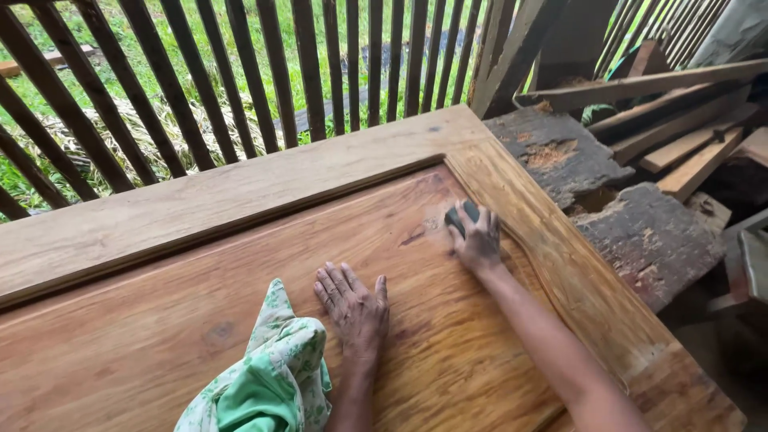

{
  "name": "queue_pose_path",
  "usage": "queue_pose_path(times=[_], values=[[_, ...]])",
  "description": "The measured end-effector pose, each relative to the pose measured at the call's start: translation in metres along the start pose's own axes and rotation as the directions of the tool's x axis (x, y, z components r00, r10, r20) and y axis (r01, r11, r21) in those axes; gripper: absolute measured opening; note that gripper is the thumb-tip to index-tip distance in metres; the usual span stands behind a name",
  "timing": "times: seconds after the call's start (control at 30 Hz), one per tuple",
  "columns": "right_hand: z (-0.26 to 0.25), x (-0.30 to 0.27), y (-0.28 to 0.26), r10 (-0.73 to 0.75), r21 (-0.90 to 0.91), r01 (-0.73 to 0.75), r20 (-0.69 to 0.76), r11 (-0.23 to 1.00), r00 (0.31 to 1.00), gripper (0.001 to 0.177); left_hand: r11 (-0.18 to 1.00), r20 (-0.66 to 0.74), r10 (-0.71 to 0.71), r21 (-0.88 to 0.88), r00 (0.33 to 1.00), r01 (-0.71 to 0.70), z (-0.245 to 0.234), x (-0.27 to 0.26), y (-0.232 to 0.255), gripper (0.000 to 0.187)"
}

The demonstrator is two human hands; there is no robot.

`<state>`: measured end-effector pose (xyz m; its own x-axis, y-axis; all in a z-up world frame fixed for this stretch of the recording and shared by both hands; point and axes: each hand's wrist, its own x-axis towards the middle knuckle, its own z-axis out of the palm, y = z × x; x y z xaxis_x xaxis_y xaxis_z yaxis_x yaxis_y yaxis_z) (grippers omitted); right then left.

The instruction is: Sanding the surface of a wooden door using sandpaper and wiping it with a cloth.

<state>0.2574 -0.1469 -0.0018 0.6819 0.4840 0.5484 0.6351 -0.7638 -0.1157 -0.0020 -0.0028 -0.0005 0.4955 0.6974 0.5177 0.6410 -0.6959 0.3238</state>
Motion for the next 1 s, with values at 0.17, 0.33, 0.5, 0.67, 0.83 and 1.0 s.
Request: queue_pose_path(times=[0.17,0.33,0.5,0.67,0.83,1.0], values=[[0.021,0.026,0.015,0.026,-0.011,-0.026,0.009,1.000,1.000,0.061,1.000,0.008,0.015,-0.009,1.000,-0.015,0.003,0.000,-0.003,0.084],[0.025,0.029,0.023,0.021,-0.025,-0.022,-0.037,0.999,0.999,0.060,1.000,-0.021,0.022,-0.001,1.000,-0.022,0.001,0.004,0.000,0.083],[0.012,0.029,0.022,-0.008,-0.057,0.008,-0.004,0.998,1.000,0.059,1.000,-0.006,0.002,-0.014,1.000,-0.002,0.010,0.002,-0.001,0.085],[0.025,0.039,0.028,-0.011,-0.059,0.009,-0.024,0.998,1.000,0.059,1.000,-0.005,0.009,-0.003,1.000,-0.009,0.008,0.001,-0.002,0.085],[0.000,0.024,0.014,0.003,-0.004,-0.003,0.041,1.000,0.999,0.061,1.000,0.003,0.001,-0.007,1.000,-0.001,0.009,0.002,-0.001,0.084],[0.035,0.052,0.035,0.020,-0.007,-0.020,0.010,1.000,1.000,0.060,1.000,-0.006,0.011,-0.014,1.000,-0.011,0.005,0.003,0.001,0.084]])
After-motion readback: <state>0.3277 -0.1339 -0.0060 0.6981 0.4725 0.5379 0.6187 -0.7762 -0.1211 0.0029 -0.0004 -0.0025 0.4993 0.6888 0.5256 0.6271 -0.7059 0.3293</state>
